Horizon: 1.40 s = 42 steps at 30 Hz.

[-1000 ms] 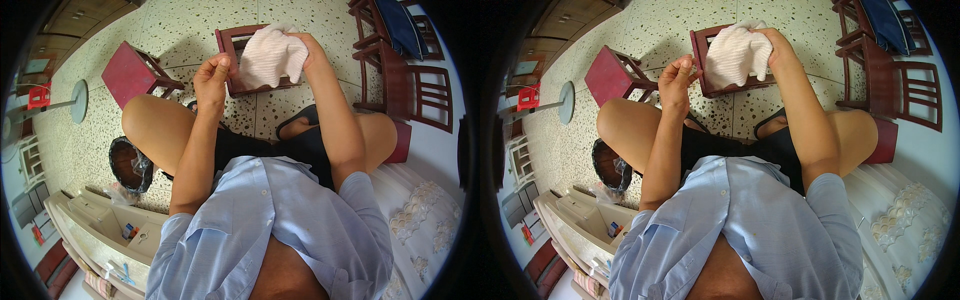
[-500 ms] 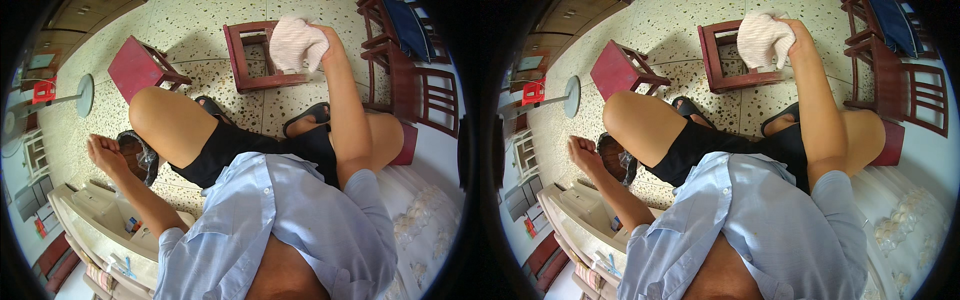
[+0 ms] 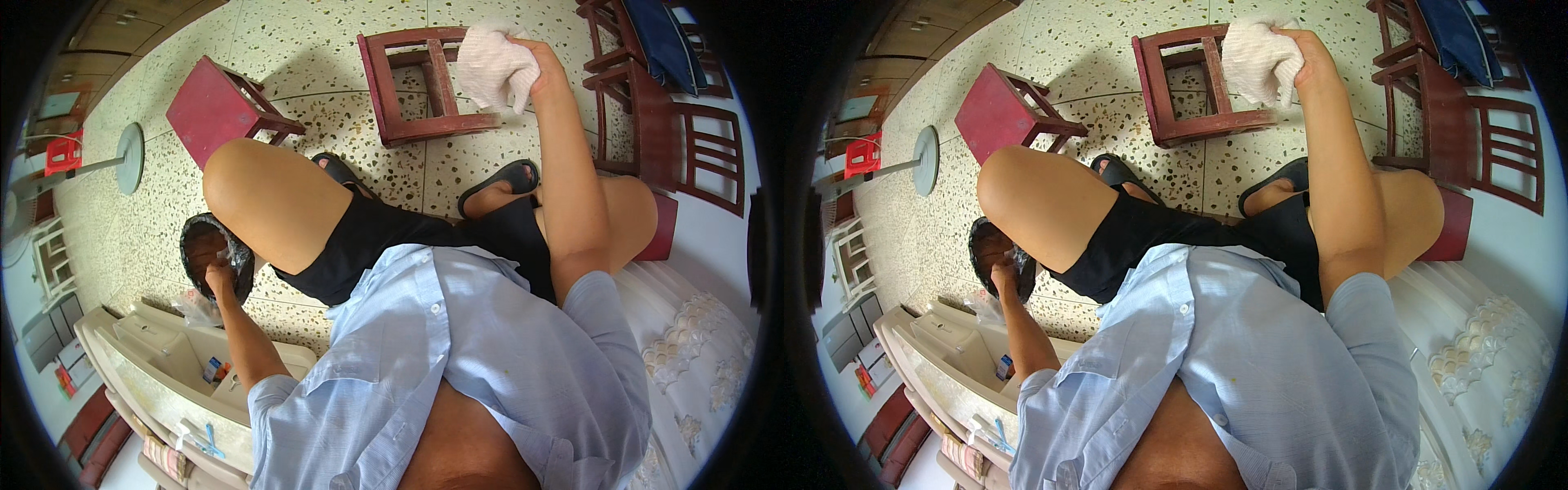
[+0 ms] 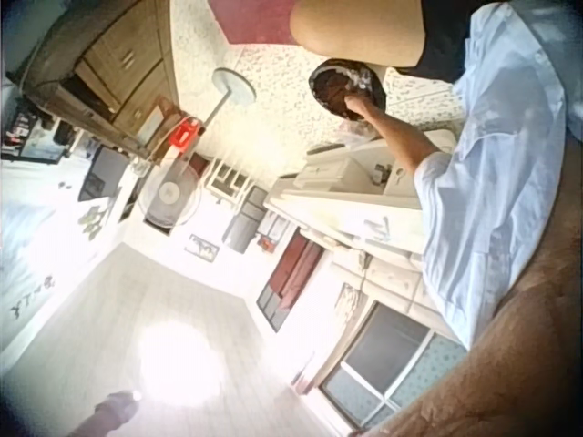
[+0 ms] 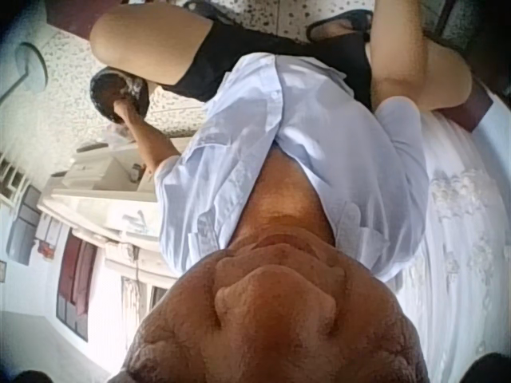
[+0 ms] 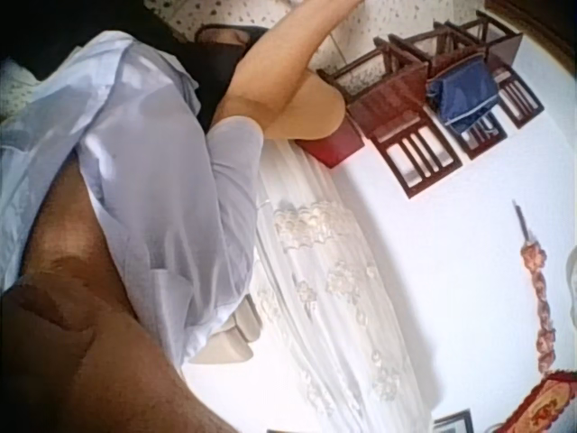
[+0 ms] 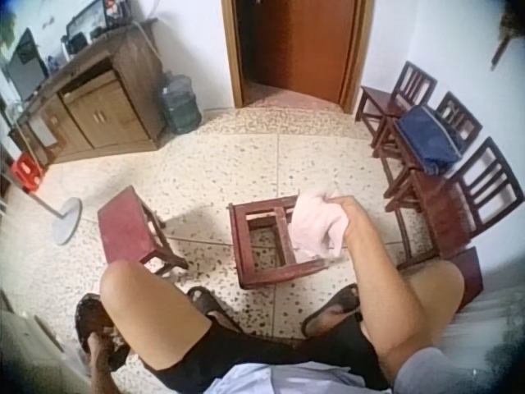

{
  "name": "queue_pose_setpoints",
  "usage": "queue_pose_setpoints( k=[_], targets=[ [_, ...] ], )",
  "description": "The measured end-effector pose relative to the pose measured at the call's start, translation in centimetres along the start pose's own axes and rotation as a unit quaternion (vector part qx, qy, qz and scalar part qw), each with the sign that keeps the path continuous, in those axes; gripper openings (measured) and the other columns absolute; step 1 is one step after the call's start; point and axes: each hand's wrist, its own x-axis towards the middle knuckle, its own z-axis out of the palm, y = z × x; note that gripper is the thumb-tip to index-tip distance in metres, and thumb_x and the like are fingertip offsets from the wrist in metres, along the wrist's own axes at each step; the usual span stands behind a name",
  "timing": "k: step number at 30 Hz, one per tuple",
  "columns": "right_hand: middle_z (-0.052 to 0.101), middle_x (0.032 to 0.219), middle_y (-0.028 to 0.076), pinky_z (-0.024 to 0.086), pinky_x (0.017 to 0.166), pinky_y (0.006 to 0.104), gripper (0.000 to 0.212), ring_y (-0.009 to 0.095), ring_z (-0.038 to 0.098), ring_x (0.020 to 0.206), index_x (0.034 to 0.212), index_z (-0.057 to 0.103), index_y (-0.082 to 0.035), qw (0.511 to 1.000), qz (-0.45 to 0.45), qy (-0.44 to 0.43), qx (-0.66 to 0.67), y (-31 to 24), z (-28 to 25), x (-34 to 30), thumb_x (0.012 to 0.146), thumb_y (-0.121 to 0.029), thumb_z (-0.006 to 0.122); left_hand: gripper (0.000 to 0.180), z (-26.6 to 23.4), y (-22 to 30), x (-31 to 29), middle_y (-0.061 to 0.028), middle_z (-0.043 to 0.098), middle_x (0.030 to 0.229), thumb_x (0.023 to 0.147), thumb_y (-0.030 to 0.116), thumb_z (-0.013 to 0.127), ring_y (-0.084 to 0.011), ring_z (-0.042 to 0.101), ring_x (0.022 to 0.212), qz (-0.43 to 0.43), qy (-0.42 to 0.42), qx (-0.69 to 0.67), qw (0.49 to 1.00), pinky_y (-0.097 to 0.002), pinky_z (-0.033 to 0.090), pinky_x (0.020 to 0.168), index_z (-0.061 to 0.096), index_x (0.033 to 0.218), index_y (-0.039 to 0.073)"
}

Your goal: The person wipes the legs, frames, and tops of several small wooden stools with a cloth, handling them one at a time and moving them between the floor and a nearby surface.

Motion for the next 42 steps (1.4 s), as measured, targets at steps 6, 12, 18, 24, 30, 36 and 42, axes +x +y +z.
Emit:
queue_pose_setpoints(
  k=[6,12,18,24,30,36,42],
  targets=[
    [0.069,0.102,0.021,0.057,0.087,0.0467,0.026,0.033,0.07,0.094,0.112,0.061,0.007,0.999,0.029,0.019,-0.001,1.6,-0.3,0.6,0.089,-0.007,0.061,0.067,-0.7,-1.0,-0.8,-0.0172,0.068,0.117,0.081,0.023,0.062,-0.0358,0.068,0.1,0.021,0.024,-0.093,0.995,-0.0412,0.054,0.082,0.045,0.146,0.018],
    [0.068,0.104,0.022,0.057,0.085,0.0476,0.033,0.033,0.07,0.092,0.116,0.058,0.006,0.991,0.036,0.099,-0.089,4.2,-1.3,-0.4,0.086,-0.008,0.059,0.082,-9.4,10.9,-3.8,-0.0339,0.033,0.149,0.081,0.027,0.073,-0.0444,0.057,0.119,0.027,0.145,0.155,0.977,-0.051,0.052,0.086,0.033,0.154,0.026],
    [0.066,0.098,0.022,0.059,0.073,0.0443,0.04,0.032,0.069,0.081,0.11,0.057,0.013,0.975,0.089,0.141,-0.144,8.7,-5.7,1.3,0.078,-0.01,0.051,0.036,-23.0,33.9,-5.0,-0.0125,0.072,0.109,0.095,0.009,0.064,-0.0158,0.066,0.083,0.166,0.182,-0.367,0.897,-0.0256,0.054,0.076,0.063,0.131,0.008],
    [0.068,0.082,0.013,0.048,0.068,0.0361,0.029,0.022,0.063,0.074,0.09,0.069,0.005,0.884,-0.053,0.183,-0.427,13.6,-6.2,0.6,0.079,-0.019,0.057,0.037,-9.1,54.7,-2.7,-0.0089,0.07,0.109,0.093,0.011,0.056,-0.0159,0.065,0.083,0.344,-0.265,-0.295,0.851,-0.0313,0.054,0.073,0.064,0.128,0.005],
    [0.058,0.074,0.002,0.041,0.061,0.0319,0.018,0.013,0.048,0.066,0.083,0.064,0.001,0.934,-0.074,0.154,-0.314,13.5,-8.5,0.5,0.082,-0.014,0.056,0.047,7.7,60.5,-2.8,-0.0183,0.057,0.137,0.086,0.02,0.049,-0.0322,0.058,0.123,0.379,-0.417,-0.039,0.825,-0.0384,0.047,0.102,0.063,0.13,0.009],
    [0.057,0.075,-0.001,0.039,0.061,0.0287,0.017,0.01,0.045,0.067,0.083,0.063,0.002,0.952,-0.087,0.136,-0.259,13.6,-8.5,-0.5,0.085,-0.013,0.055,0.048,11.6,60.5,-2.1,-0.0132,0.061,0.126,0.09,0.023,0.052,-0.0234,0.057,0.106,0.273,-0.581,-0.102,0.76,-0.0379,0.042,0.096,0.056,0.133,0.004],
    [0.057,0.076,-0.002,0.039,0.062,0.027,0.021,0.009,0.044,0.068,0.089,0.066,0.004,0.946,-0.078,0.154,-0.274,13.2,-7.7,-1.2,0.086,-0.012,0.052,0.044,9.0,61.6,-3.0,-0.013,0.059,0.131,0.09,0.026,0.053,-0.0235,0.052,0.115,0.158,-0.657,-0.136,0.724,-0.0394,0.036,0.105,0.06,0.125,0.0]
  ],
)
